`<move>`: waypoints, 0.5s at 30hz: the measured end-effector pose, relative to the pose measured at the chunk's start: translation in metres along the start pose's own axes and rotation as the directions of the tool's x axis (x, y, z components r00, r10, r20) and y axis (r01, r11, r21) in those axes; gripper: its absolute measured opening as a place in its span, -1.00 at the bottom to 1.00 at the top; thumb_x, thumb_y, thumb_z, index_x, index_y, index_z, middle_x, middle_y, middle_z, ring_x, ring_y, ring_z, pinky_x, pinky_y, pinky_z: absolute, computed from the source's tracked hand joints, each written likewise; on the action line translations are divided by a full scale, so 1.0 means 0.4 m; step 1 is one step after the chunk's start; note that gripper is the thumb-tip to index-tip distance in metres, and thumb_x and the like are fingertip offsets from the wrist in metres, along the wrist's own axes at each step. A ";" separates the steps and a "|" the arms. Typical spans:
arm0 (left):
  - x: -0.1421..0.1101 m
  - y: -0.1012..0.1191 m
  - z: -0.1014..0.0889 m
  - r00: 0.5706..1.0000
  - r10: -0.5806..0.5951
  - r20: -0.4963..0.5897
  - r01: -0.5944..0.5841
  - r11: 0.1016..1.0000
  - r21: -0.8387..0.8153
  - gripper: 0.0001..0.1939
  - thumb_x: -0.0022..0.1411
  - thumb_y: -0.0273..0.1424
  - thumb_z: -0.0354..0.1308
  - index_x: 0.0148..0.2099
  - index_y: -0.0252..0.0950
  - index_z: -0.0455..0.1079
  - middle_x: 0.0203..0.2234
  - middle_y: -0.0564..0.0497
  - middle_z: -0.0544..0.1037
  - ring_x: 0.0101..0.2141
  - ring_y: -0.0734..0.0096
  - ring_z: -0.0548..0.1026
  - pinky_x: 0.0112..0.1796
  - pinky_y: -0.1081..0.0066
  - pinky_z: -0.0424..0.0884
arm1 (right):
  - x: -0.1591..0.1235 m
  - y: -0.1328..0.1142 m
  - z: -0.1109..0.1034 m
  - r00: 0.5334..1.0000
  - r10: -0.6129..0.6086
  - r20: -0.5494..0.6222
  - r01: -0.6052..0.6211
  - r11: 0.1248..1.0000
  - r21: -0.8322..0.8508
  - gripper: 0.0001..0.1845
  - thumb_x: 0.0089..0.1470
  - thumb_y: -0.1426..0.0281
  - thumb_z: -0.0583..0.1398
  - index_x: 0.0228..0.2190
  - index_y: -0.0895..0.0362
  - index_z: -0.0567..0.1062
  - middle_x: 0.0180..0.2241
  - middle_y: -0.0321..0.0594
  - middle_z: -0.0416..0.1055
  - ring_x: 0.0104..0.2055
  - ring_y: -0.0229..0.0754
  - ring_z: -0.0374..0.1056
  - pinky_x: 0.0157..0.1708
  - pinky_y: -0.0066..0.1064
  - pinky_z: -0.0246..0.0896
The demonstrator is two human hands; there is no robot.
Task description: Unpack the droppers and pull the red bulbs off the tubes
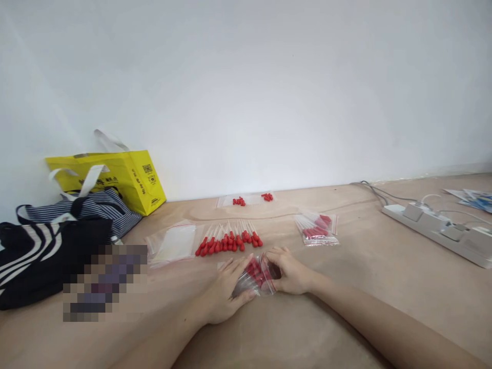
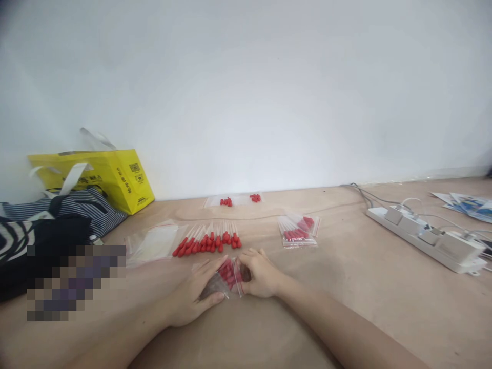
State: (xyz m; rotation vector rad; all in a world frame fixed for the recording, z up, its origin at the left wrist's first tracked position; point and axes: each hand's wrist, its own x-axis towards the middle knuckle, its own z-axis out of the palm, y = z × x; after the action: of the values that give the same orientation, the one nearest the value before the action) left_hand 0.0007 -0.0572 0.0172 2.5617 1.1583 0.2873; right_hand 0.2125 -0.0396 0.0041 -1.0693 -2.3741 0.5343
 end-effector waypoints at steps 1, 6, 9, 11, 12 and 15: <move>0.000 -0.001 0.001 1.000 0.006 -0.007 -0.006 1.000 -0.002 -0.36 0.16 -0.16 -0.08 0.23 -0.25 -0.16 0.13 -0.13 0.13 0.10 0.19 0.10 0.08 0.04 -0.01 | 0.000 0.003 0.002 1.000 -0.006 0.003 0.006 0.999 0.051 -0.71 -0.23 0.28 0.26 -0.46 0.14 0.32 -0.41 -0.32 0.29 -0.33 -0.25 0.18 -0.30 -0.42 0.03; -0.001 -0.003 0.003 1.000 0.013 -0.012 -0.013 1.000 -0.008 -0.37 0.17 -0.20 -0.08 0.22 -0.23 -0.17 0.13 -0.11 0.12 0.11 0.21 0.10 0.08 0.05 -0.01 | -0.001 0.012 0.000 0.988 -0.048 0.147 0.004 0.958 0.288 -0.85 -0.17 0.40 0.19 -0.46 0.15 0.32 -0.57 -0.43 0.18 -0.56 -0.40 0.09 -0.58 -0.58 -0.01; 0.000 0.000 0.000 1.000 0.008 -0.001 -0.008 1.000 -0.012 -0.38 0.17 -0.21 -0.07 0.22 -0.23 -0.16 0.13 -0.09 0.14 0.11 0.23 0.10 0.09 0.07 -0.02 | -0.008 0.024 -0.020 0.981 -0.056 0.187 -0.013 0.937 0.350 -0.90 -0.16 0.42 0.17 -0.49 0.15 0.34 -0.63 -0.46 0.13 -0.60 -0.42 0.06 -0.61 -0.59 -0.02; 0.000 0.001 -0.003 1.000 0.001 0.008 -0.001 1.000 -0.012 -0.37 0.16 -0.21 -0.07 0.22 -0.24 -0.15 0.13 -0.09 0.13 0.11 0.23 0.09 0.09 0.08 -0.02 | -0.016 0.044 -0.038 0.985 -0.026 0.171 -0.035 0.938 0.345 -0.91 -0.18 0.46 0.17 -0.49 0.16 0.36 -0.63 -0.46 0.16 -0.60 -0.43 0.07 -0.61 -0.59 -0.02; 0.000 0.001 -0.005 1.000 -0.005 0.011 0.005 1.000 -0.010 -0.37 0.16 -0.21 -0.07 0.22 -0.25 -0.15 0.13 -0.09 0.13 0.11 0.23 0.08 0.09 0.09 -0.02 | -0.022 0.058 -0.048 0.988 -0.004 0.154 -0.048 0.942 0.334 -0.90 -0.19 0.48 0.17 -0.48 0.16 0.36 -0.62 -0.45 0.19 -0.59 -0.42 0.08 -0.60 -0.59 0.00; -0.001 -0.004 -0.008 1.000 -0.026 0.010 0.026 1.000 -0.003 -0.38 0.16 -0.21 -0.07 0.22 -0.26 -0.14 0.14 -0.10 0.11 0.12 0.22 0.06 0.09 0.08 -0.02 | -0.037 0.104 -0.075 0.989 0.085 0.123 -0.122 0.932 0.340 -0.88 -0.19 0.47 0.17 -0.46 0.18 0.39 -0.57 -0.40 0.28 -0.55 -0.39 0.16 -0.55 -0.55 0.07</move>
State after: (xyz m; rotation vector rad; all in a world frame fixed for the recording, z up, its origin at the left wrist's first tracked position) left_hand -0.0018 -0.0559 0.0197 2.5409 1.1854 0.2694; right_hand 0.2627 -0.0208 0.0027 -1.0265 -2.2054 1.0296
